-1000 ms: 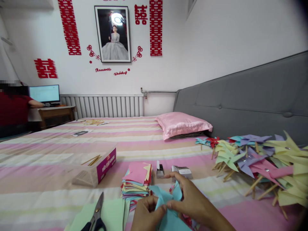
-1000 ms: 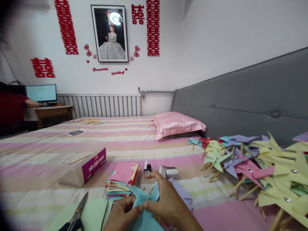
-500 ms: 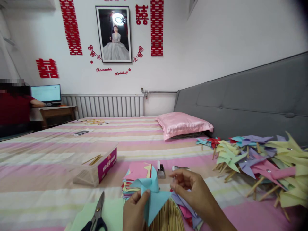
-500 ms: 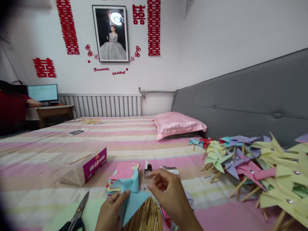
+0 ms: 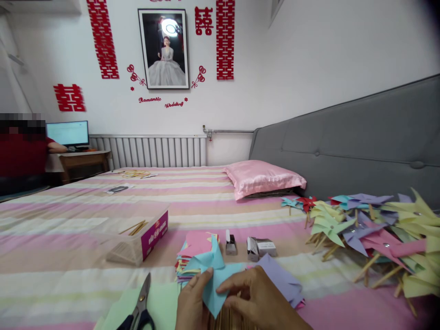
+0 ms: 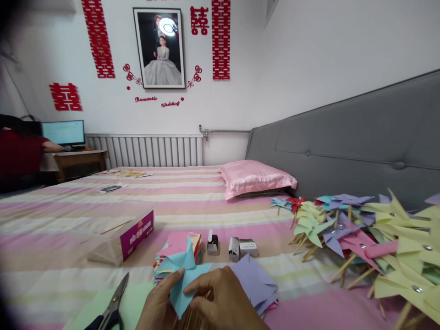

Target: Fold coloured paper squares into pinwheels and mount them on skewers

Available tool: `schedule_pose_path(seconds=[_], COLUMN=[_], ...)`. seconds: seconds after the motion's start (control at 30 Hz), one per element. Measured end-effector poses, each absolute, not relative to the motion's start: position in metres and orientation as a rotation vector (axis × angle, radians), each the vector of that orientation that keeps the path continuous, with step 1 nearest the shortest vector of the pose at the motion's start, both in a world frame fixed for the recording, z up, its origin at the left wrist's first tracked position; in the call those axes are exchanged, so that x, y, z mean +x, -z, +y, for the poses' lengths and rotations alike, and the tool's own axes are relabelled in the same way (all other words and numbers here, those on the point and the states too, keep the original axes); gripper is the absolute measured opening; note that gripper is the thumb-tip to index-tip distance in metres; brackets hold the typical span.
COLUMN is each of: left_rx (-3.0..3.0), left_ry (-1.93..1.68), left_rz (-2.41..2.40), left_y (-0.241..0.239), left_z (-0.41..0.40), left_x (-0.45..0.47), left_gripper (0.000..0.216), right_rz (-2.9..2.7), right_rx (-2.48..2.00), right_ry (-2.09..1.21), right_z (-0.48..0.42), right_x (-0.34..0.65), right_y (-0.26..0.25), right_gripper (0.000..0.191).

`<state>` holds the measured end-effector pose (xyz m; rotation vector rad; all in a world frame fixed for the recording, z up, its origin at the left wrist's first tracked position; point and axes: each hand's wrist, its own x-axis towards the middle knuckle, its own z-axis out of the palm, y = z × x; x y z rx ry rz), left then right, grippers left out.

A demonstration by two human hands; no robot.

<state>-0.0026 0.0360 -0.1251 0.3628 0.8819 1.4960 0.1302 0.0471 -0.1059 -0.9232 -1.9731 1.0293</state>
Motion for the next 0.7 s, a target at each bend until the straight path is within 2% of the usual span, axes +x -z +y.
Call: schedule_pose_path(seconds=[0.17,0.3,0.7], left_rx=[0.362,0.383,0.649], left_ry=[-1.53,-1.549,-1.606], left_rz=[0.87,0.929,1.123], left_y=[0.121,0.126,0.142], left_z=[0.033,0.035,0.04], left_x=[0.0,-0.001,-0.006], left_gripper=[0.021,0.023,0.023], right_rz=[-1.871,-1.737,-1.574], right_rx=[-0.95,-0.999,-1.259], right_ry=[-1.085,-1.162,-0.992], right_z=[0.046,0.048,0.057], right_x=[0.127,0.123,0.115], right_y=[0.101,0.1,0.122], right_gripper=[0.015,0.015,0.017])
